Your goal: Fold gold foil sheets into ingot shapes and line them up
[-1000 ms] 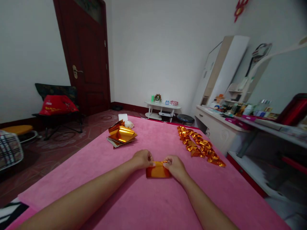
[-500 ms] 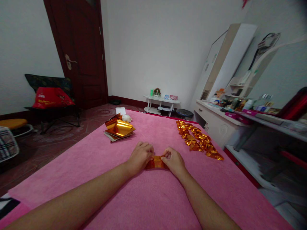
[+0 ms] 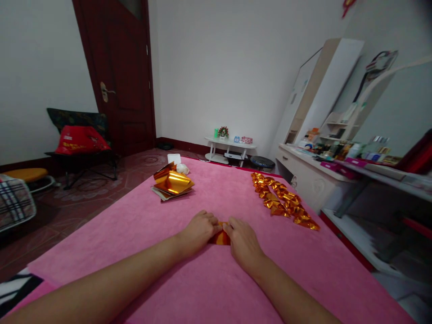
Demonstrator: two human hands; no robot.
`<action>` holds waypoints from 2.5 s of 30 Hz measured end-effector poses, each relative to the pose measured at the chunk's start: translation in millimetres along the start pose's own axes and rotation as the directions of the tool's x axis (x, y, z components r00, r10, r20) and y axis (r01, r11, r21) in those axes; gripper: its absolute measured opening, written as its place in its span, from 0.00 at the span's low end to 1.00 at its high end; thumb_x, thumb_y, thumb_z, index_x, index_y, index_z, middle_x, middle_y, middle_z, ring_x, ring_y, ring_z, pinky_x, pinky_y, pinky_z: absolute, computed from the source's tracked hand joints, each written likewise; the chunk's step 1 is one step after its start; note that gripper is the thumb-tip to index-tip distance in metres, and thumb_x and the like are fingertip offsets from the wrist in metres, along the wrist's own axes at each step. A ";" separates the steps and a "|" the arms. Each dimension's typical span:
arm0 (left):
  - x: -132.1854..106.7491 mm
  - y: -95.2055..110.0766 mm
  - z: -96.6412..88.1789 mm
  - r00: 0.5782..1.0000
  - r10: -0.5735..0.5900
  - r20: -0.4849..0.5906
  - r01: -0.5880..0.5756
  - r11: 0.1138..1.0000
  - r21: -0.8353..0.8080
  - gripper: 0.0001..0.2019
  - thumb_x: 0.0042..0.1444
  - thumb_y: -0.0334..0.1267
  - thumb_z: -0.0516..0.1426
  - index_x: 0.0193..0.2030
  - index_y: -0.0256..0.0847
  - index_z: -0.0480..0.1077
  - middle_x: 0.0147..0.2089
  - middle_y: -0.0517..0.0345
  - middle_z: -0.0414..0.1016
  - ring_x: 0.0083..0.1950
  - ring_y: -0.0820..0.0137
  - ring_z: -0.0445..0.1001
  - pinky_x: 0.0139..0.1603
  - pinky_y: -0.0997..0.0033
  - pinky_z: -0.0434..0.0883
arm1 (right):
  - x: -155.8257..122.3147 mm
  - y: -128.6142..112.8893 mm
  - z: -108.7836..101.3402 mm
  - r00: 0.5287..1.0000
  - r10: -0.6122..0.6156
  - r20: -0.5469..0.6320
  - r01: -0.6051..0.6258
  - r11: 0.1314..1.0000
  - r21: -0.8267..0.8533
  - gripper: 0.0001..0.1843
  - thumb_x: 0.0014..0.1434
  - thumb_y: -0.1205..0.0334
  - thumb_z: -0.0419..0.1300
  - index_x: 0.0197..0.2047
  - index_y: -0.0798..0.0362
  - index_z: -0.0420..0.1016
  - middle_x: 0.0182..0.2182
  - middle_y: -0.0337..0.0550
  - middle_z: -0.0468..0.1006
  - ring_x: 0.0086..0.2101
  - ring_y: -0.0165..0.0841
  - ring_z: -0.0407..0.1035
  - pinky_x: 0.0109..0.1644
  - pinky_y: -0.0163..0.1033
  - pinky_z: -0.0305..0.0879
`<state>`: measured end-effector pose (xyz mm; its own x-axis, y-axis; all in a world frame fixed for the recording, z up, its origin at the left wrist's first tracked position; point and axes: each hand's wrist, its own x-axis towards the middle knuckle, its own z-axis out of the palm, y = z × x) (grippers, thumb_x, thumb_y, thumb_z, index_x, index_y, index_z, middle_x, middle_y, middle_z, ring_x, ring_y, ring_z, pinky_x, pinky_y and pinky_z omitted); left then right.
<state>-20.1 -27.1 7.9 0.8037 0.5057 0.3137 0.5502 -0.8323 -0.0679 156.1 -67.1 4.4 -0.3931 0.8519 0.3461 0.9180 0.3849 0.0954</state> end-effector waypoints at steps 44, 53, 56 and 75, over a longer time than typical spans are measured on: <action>25.0 -24.1 -16.5 0.873 -0.459 0.167 0.475 0.720 -0.505 0.11 0.46 0.43 0.60 0.21 0.39 0.75 0.18 0.60 0.72 0.20 0.76 0.64 0.22 0.78 0.55 | 18.0 41.3 5.1 0.877 0.454 0.157 -0.480 0.842 0.244 0.15 0.45 0.54 0.67 0.37 0.49 0.72 0.28 0.38 0.77 0.28 0.33 0.71 0.26 0.33 0.52; 21.6 -29.2 16.1 0.828 -0.534 0.169 0.545 0.697 -0.466 0.20 0.35 0.47 0.67 0.37 0.41 0.75 0.35 0.59 0.76 0.34 0.69 0.72 0.31 0.76 0.64 | 15.4 43.6 11.0 0.873 0.469 0.132 -0.478 0.772 0.420 0.10 0.41 0.57 0.67 0.27 0.50 0.73 0.28 0.36 0.77 0.28 0.31 0.69 0.28 0.33 0.54; 18.8 -29.2 18.0 0.831 -0.529 0.170 0.534 0.674 -0.510 0.15 0.36 0.47 0.67 0.30 0.41 0.75 0.30 0.61 0.75 0.30 0.71 0.70 0.28 0.76 0.61 | 13.1 41.9 16.9 0.875 0.475 0.091 -0.453 0.740 0.496 0.09 0.42 0.58 0.66 0.25 0.51 0.71 0.22 0.34 0.74 0.24 0.29 0.66 0.25 0.32 0.53; 22.3 -0.3 14.7 0.830 -0.553 -0.073 0.160 0.361 -0.919 0.09 0.51 0.38 0.60 0.30 0.32 0.75 0.28 0.54 0.76 0.29 0.72 0.71 0.31 0.76 0.67 | 12.8 26.5 8.5 0.921 0.329 -0.209 -0.035 0.606 0.795 0.04 0.52 0.65 0.61 0.27 0.52 0.77 0.28 0.40 0.77 0.31 0.33 0.70 0.39 0.37 0.64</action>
<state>1.0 -12.2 1.0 0.3461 0.8635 0.3668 0.1189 -0.4281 0.8959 174.9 -42.9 3.4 -0.0493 0.8366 0.5455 0.5285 0.4853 -0.6965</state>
